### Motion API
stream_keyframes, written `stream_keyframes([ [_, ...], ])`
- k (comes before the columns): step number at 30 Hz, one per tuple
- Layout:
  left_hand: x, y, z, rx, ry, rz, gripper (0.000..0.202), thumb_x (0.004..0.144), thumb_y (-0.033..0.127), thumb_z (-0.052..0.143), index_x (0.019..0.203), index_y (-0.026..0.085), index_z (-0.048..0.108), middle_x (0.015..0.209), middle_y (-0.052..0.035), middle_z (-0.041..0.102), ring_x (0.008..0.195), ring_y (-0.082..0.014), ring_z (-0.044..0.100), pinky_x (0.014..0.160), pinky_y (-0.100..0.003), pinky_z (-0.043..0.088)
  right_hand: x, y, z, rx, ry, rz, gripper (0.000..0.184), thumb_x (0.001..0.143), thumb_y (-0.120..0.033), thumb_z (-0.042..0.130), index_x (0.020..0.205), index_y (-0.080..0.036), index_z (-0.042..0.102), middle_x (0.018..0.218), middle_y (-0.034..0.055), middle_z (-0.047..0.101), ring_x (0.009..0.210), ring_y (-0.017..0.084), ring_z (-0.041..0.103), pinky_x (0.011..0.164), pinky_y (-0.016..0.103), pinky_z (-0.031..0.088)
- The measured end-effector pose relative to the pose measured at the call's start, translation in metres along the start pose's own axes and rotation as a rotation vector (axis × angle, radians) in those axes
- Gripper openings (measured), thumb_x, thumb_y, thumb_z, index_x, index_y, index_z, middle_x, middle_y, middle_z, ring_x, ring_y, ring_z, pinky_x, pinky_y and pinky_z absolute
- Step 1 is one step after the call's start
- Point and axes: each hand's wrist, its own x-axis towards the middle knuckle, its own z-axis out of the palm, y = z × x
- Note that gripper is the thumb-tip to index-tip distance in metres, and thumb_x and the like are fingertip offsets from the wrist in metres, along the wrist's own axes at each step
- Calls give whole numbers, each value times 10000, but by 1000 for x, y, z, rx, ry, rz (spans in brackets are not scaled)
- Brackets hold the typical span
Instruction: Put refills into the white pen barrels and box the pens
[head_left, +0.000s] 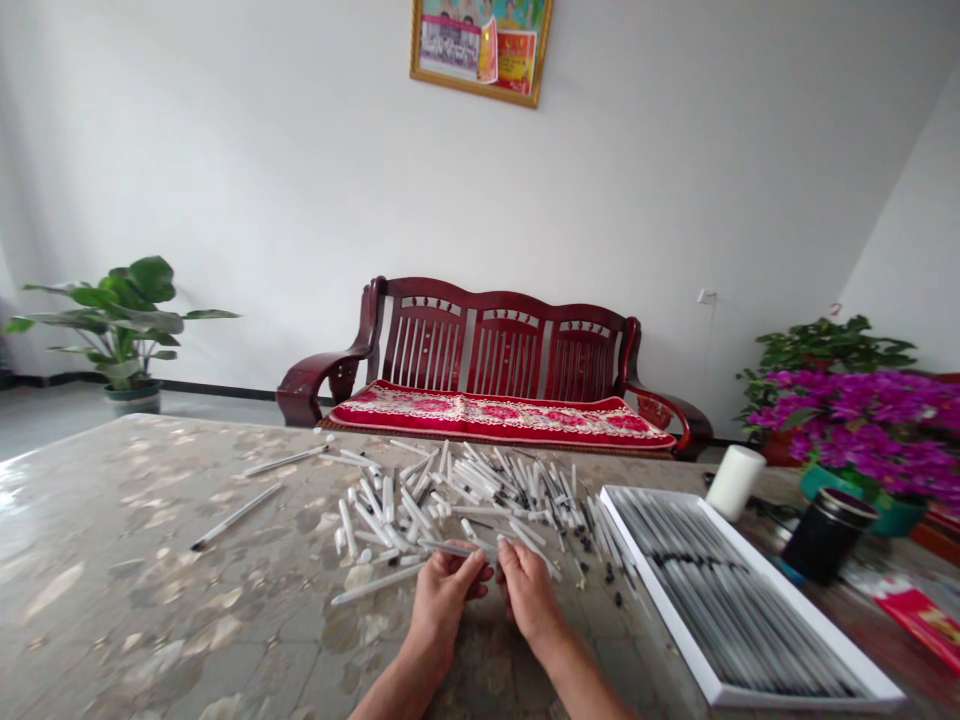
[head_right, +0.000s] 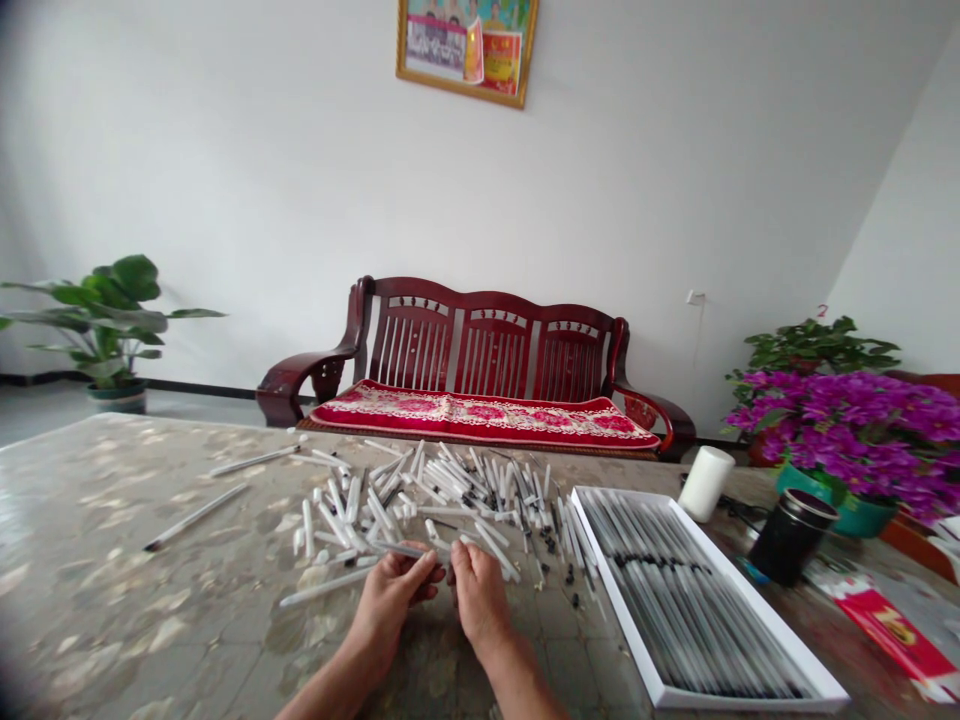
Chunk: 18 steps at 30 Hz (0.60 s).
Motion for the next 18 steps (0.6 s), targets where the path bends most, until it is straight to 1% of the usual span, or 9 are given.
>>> stream_keyframes([
  [3, 0, 2, 2, 10, -23, 37, 416, 456, 404, 906, 652, 157, 634, 545, -1, 655, 529, -157, 635, 470, -224, 473, -1, 1, 4, 168, -63, 199, 542, 821, -745, 434, 598, -254, 477, 451, -51, 420, 377, 123, 353, 370, 270, 283],
  [6, 0, 8, 0, -10, -86, 4, 406, 460, 364, 916, 685, 157, 649, 578, -3, 663, 564, -160, 652, 492, -222, 489, -3, -2, 0, 279, -101, 276, 541, 795, -759, 474, 597, -255, 479, 423, -68, 400, 324, 102, 287, 333, 258, 223],
  [8, 0, 15, -4, -45, -169, -111, 392, 490, 315, 917, 755, 154, 677, 659, -21, 702, 608, -149, 670, 537, -213, 512, -2, -6, -7, 301, -135, 267, 547, 798, -748, 483, 574, -249, 483, 411, -70, 395, 314, 92, 273, 337, 247, 207],
  [10, 1, 21, -9, -63, -250, -282, 362, 551, 300, 898, 814, 146, 702, 726, -47, 730, 598, -120, 664, 541, -187, 510, 1, -10, -16, 288, -168, 241, 565, 802, -739, 476, 529, -244, 470, 391, -69, 372, 315, 87, 265, 346, 239, 201],
  [11, 1, 24, -11, -56, -272, -354, 330, 603, 342, 870, 808, 139, 709, 710, -53, 727, 548, -100, 639, 490, -164, 478, 2, -13, -20, 272, -180, 219, 573, 802, -733, 479, 507, -242, 464, 385, -66, 367, 319, 86, 269, 350, 235, 205],
  [13, 0, 27, -16, -13, -338, -465, 357, 694, 466, 786, 741, 120, 713, 608, -49, 683, 412, -57, 535, 363, -130, 343, 5, -16, -26, 247, -192, 163, 573, 792, -715, 512, 480, -238, 465, 380, -60, 375, 324, 82, 275, 350, 227, 211],
  [15, -3, 28, -19, 39, -442, -509, 446, 730, 550, 723, 678, 108, 711, 525, -32, 624, 333, -26, 419, 314, -132, 210, 5, -19, -28, 248, -217, 107, 555, 788, -681, 554, 471, -231, 488, 382, -59, 392, 320, 73, 271, 341, 216, 206],
  [16, -5, 27, -20, 65, -500, -509, 456, 724, 558, 725, 660, 106, 712, 504, -26, 604, 323, -19, 386, 314, -138, 181, 4, -20, -27, 255, -231, 88, 542, 791, -661, 571, 473, -227, 502, 385, -61, 399, 316, 68, 267, 338, 209, 200],
  [18, -10, 26, -22, 112, -599, -491, 425, 685, 529, 772, 639, 110, 714, 487, -19, 587, 334, -22, 380, 331, -148, 192, 2, -20, -25, 267, -259, 83, 526, 801, -641, 579, 489, -221, 525, 391, -65, 411, 310, 63, 276, 336, 199, 209],
])
